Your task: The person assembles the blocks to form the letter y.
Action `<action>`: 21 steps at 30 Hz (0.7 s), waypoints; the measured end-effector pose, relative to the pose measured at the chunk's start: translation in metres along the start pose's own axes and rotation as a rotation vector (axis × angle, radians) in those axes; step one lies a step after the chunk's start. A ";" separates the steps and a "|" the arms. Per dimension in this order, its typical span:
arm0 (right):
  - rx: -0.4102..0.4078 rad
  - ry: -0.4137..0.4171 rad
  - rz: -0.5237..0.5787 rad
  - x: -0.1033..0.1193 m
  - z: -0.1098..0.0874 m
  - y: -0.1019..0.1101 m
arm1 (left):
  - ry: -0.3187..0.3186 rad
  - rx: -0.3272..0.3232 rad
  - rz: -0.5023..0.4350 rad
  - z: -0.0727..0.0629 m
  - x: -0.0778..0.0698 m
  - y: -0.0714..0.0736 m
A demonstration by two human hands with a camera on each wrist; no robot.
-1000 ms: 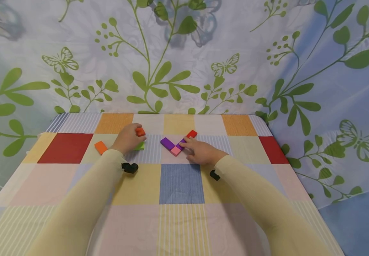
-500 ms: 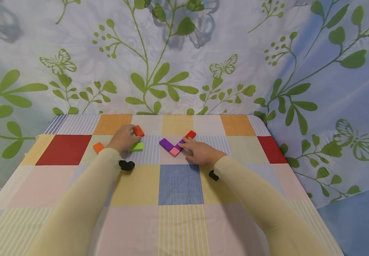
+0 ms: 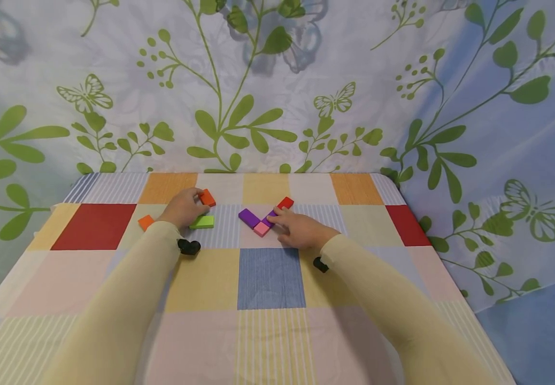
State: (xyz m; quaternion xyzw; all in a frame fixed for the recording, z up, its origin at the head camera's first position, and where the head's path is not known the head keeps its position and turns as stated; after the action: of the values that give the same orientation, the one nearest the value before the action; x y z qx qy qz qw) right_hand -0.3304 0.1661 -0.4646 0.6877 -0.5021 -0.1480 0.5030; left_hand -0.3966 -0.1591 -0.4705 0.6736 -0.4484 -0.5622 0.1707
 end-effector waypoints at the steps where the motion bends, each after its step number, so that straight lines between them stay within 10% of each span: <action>1: 0.000 0.000 0.003 0.000 0.000 0.000 | 0.000 -0.003 0.004 0.000 0.000 0.000; 21: 0.002 -0.002 0.014 0.001 0.000 -0.001 | 0.015 -0.039 0.058 0.005 0.002 -0.003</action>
State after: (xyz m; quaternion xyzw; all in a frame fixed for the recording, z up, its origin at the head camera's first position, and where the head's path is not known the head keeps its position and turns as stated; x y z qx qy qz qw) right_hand -0.3299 0.1654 -0.4650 0.6846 -0.5075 -0.1449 0.5027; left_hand -0.3998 -0.1582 -0.4755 0.6611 -0.4553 -0.5607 0.2033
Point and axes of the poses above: each hand's wrist, its own z-axis towards the middle knuckle, its own y-axis out of the back of the hand, x = y × z, the point moved 4 cm from there along z, towards the middle knuckle, and after that the axes turned 11 degrees about x, right-handed, at the moved point
